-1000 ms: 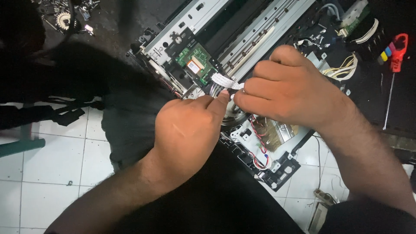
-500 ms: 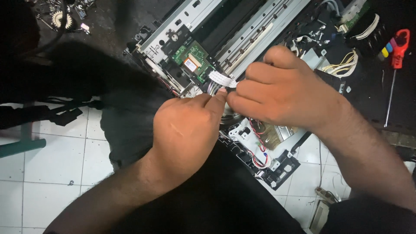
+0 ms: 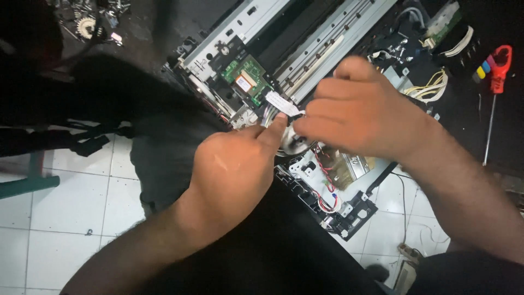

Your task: The person is working on the internal components of a disassembled electronic device, likely a printer. They use their hands to connect and disconnect ribbon cables and other wires from the circuit boards and mechanical parts.

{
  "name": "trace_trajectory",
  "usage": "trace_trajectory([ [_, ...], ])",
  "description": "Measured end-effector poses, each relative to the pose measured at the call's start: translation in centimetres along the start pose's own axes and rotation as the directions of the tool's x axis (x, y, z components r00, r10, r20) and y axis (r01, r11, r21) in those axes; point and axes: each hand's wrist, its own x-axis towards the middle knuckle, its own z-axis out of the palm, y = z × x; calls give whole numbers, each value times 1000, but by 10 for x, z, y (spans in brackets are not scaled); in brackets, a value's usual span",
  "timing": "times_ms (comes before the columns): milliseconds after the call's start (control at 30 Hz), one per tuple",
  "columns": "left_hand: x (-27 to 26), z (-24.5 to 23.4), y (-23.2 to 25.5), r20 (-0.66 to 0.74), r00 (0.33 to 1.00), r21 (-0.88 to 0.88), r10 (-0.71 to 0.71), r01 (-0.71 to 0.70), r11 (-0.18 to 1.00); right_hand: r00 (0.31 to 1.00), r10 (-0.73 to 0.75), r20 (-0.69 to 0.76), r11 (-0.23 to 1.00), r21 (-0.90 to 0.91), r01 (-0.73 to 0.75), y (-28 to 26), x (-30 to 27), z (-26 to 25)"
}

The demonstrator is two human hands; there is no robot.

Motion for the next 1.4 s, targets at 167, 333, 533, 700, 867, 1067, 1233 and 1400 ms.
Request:
trace_trajectory([
  [167, -7, -5, -5, 59, 998, 45, 5, -8, 999, 988, 132, 74, 916, 373, -151, 8, -6, -2],
  [333, -6, -33, -14, 81, 997, -147, 13, -1, 989, 977, 214, -20, 877, 444, -183, 2, -17, -20],
  [533, 10, -65, -40, -197, 980, -363, 36, -107, 926, 881, 464, -97, 816, 434, -382, -28, -63, -39],
  [700, -43, -26, -89, -163, 984, -895, 79, -114, -430, 68, 995, 73, 45, 284, -958, -116, -166, -20],
  [867, -149, 27, -165, 166, 955, -413, 245, -159, 897, 313, 934, 174, 313, 32, -949, -81, -122, -49],
  [1067, -220, 95, -214, 39, 975, -157, 218, -210, 965, 534, 817, 217, 522, 118, -845, -37, -64, -52],
  [1233, -234, 98, -217, 130, 992, -121, 4, 12, 993, 481, 845, 234, 442, 200, -874, 12, -27, -40],
  [1400, -230, 100, -212, 79, 996, -131, -28, 38, 991, 515, 695, 501, 479, 212, -852, 60, -2, -15],
])
